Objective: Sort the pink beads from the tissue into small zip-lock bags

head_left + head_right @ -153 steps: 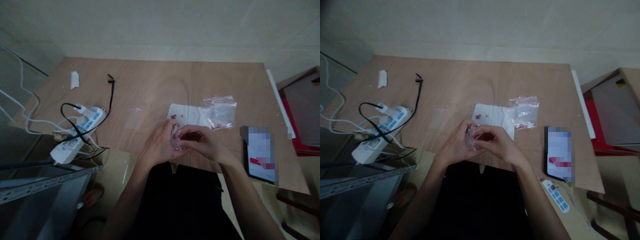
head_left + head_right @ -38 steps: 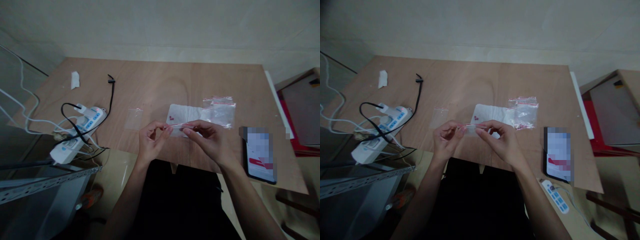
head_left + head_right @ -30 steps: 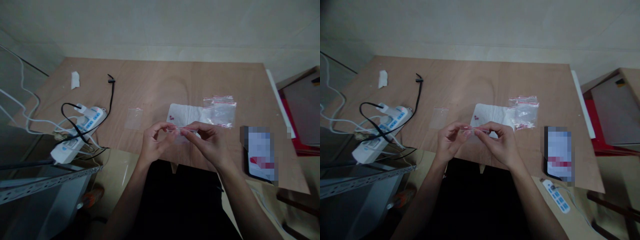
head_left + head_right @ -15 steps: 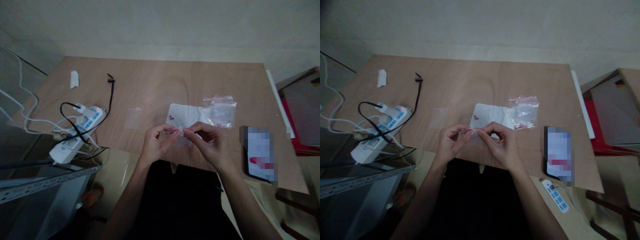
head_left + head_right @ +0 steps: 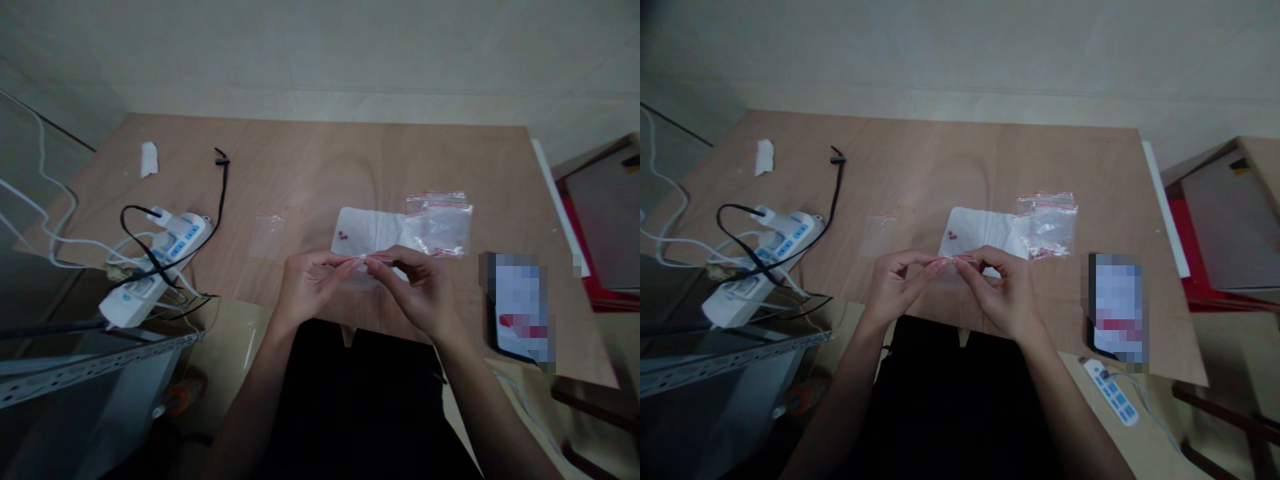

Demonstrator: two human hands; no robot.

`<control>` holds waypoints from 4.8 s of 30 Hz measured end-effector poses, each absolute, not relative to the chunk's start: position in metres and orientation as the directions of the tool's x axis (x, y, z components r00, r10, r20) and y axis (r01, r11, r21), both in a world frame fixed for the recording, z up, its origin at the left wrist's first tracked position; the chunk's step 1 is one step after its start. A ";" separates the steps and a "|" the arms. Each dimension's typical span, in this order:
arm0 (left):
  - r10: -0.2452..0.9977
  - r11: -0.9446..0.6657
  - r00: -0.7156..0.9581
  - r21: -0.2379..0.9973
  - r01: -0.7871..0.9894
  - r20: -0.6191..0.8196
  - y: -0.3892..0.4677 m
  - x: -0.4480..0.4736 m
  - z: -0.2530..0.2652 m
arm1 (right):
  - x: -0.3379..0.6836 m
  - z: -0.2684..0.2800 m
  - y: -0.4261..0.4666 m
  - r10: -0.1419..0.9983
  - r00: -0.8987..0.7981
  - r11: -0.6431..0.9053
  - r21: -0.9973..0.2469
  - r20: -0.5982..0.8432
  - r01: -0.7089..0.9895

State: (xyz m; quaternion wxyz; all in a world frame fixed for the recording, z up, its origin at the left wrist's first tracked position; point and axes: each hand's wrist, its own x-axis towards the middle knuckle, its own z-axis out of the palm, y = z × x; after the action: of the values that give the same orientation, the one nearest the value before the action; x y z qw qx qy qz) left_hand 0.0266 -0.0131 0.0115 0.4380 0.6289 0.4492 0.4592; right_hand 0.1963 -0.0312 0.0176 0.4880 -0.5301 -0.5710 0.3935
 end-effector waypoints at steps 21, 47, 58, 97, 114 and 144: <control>0.882 0.220 -0.412 0.575 0.788 0.228 0.026 -0.058 -0.047 | 0.296 0.035 0.021 0.865 0.405 -0.115 -0.668 0.297 0.736; 0.969 -0.010 0.247 0.999 -0.041 0.020 -0.002 -0.005 0.014 | 0.202 0.037 0.003 0.947 -0.306 0.158 -0.970 0.096 0.185; 0.970 0.046 0.242 0.998 -0.040 -0.035 -0.005 -0.006 0.022 | 0.200 0.036 -0.006 0.942 -0.331 0.069 -0.995 0.043 0.067; 0.951 -0.309 0.223 0.661 0.684 0.214 -0.012 -0.012 0.000 | 0.179 -0.045 0.056 0.933 -0.316 0.360 -0.528 0.174 0.770; 0.927 -0.374 0.192 0.816 0.441 0.321 -0.007 0.022 0.001 | 0.170 0.075 -0.008 0.789 -0.582 0.570 -0.584 0.196 0.577; 0.977 -0.204 -0.024 0.967 0.156 0.210 -0.013 0.026 -0.003 | 0.205 0.038 -0.016 0.997 -0.058 0.055 -0.973 0.043 0.225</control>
State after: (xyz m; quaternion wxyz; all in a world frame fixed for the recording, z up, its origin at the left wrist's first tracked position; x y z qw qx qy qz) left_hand 0.0262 -0.0127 -0.0027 0.3953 0.5761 0.4918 0.5196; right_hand 0.2049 -0.0157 0.0380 0.4386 -0.5279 -0.5787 0.4405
